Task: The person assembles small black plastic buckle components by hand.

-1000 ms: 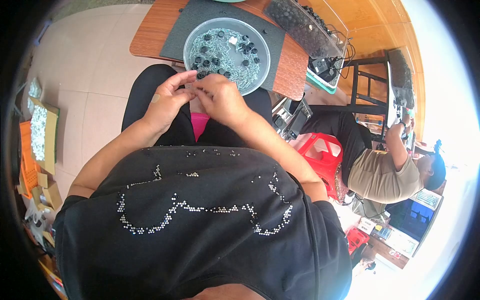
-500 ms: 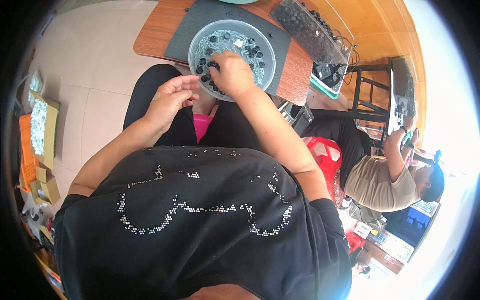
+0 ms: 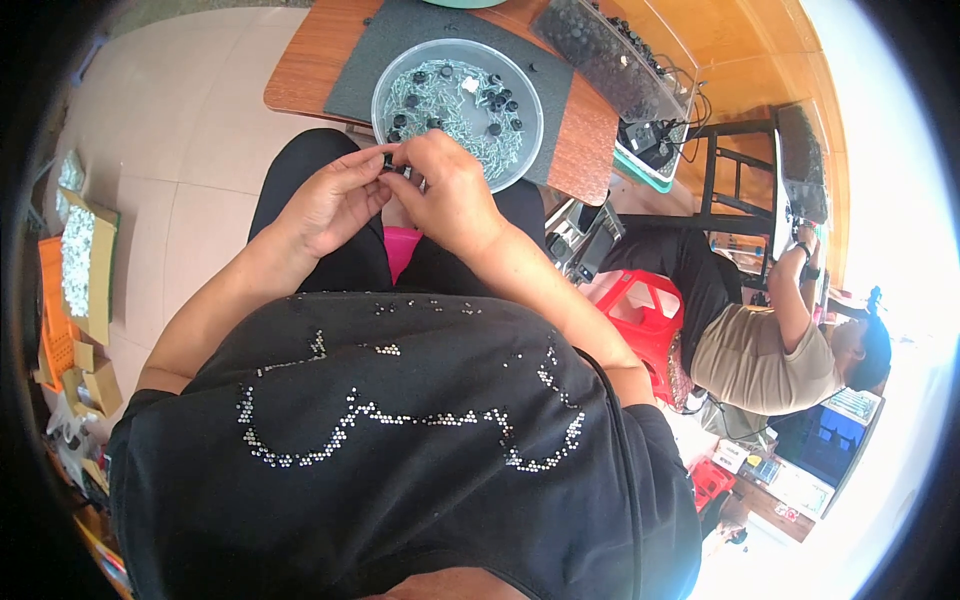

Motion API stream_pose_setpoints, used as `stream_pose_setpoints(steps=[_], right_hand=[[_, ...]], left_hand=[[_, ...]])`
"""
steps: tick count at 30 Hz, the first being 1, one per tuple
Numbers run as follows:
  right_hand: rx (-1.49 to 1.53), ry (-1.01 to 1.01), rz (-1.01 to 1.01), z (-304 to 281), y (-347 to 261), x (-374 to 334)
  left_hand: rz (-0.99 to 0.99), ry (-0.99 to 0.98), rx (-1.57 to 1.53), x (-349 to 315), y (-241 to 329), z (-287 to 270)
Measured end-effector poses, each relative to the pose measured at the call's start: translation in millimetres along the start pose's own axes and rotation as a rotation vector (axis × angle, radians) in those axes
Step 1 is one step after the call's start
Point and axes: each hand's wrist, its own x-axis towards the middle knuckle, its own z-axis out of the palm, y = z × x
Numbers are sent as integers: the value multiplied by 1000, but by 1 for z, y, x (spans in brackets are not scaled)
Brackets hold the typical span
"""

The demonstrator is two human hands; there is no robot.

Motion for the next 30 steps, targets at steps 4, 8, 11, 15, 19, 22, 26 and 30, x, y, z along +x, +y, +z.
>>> stream_pose_setpoints(steps=[4,8,11,15,19,22,26,30], right_hand=[[-8,61,-162,-3,-8,-5],[-28,91,-227,-4,-9,-7],[13,61,-200,-6,-14,-8],[-30,66,-221,-9,-18,-9],[8,58,-139,-12,-20,-13],[178,89,36,-10,-13,-16],[286,126,96,-12,-10,-16],[163,113,64,-16,-14,-16]], left_hand=[[-14,-76,-88,-4,0,4],[-27,-122,-114,-5,0,3],[3,-106,-145,-4,0,6],[-25,-106,-175,-5,-1,3],[-39,-103,-182,-6,-2,4],[-47,-115,-185,-7,-1,8],[-32,-124,-197,-9,1,11],[-45,-117,-211,-10,2,11]])
